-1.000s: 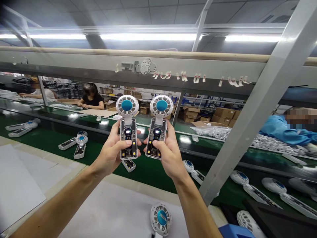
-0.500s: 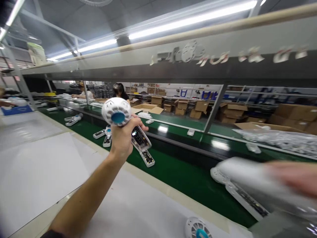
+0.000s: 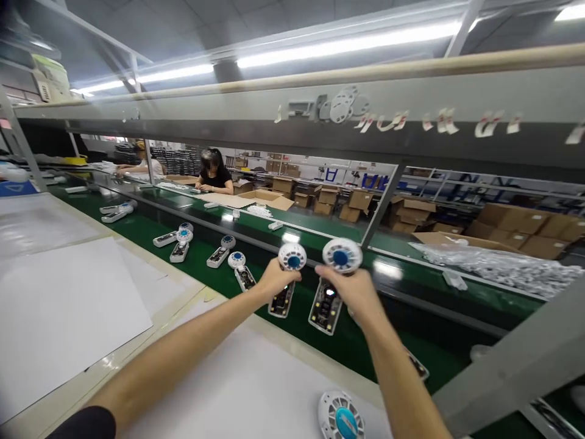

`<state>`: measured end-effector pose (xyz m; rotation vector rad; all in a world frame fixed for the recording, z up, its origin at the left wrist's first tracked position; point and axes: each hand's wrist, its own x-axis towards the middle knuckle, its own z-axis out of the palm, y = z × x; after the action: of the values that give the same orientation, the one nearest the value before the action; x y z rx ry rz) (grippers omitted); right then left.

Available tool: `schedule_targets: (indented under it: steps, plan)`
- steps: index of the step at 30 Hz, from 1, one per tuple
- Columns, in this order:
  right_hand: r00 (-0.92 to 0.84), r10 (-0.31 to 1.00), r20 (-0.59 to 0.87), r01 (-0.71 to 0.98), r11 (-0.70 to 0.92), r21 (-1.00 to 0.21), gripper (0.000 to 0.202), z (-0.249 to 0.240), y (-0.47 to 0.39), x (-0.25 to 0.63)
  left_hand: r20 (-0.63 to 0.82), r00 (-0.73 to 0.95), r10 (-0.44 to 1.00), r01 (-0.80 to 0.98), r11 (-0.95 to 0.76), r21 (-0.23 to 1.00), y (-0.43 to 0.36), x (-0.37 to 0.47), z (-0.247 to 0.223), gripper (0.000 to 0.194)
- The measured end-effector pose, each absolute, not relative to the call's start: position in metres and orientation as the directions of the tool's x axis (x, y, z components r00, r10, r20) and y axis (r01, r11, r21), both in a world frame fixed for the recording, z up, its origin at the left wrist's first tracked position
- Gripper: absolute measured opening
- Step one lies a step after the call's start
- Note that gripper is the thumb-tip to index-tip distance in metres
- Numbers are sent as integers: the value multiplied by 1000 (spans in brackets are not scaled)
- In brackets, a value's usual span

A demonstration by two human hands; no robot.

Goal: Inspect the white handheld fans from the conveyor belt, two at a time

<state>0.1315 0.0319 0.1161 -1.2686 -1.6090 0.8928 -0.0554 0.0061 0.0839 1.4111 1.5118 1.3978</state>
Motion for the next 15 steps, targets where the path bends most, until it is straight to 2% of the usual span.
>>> schedule_targets:
  steps: [3,8,10,12,13,15]
  plan:
    - [-117,991,68,541,121,-832,36,84,52,120,163,-276,947,429,-30,903,29,-57,41,44]
    - [-188,980,-62,802,117,-586,36,50,67,117,204,-318,926,670,67,739,38,-67,12,49]
    - [-210,972,-104,873,138,-468,33,47,66,116,265,-290,920,743,42,668,36,-75,16,43]
    - [-226,968,-111,911,170,-375,33,52,59,115,324,-241,915,795,-5,607,31,-94,26,24]
    - [-237,967,-96,920,192,-343,34,59,54,114,349,-225,910,814,-22,581,28,-109,32,20]
    - [-281,958,-50,914,251,-317,40,76,40,107,384,-232,894,841,-14,540,22,-150,43,24]
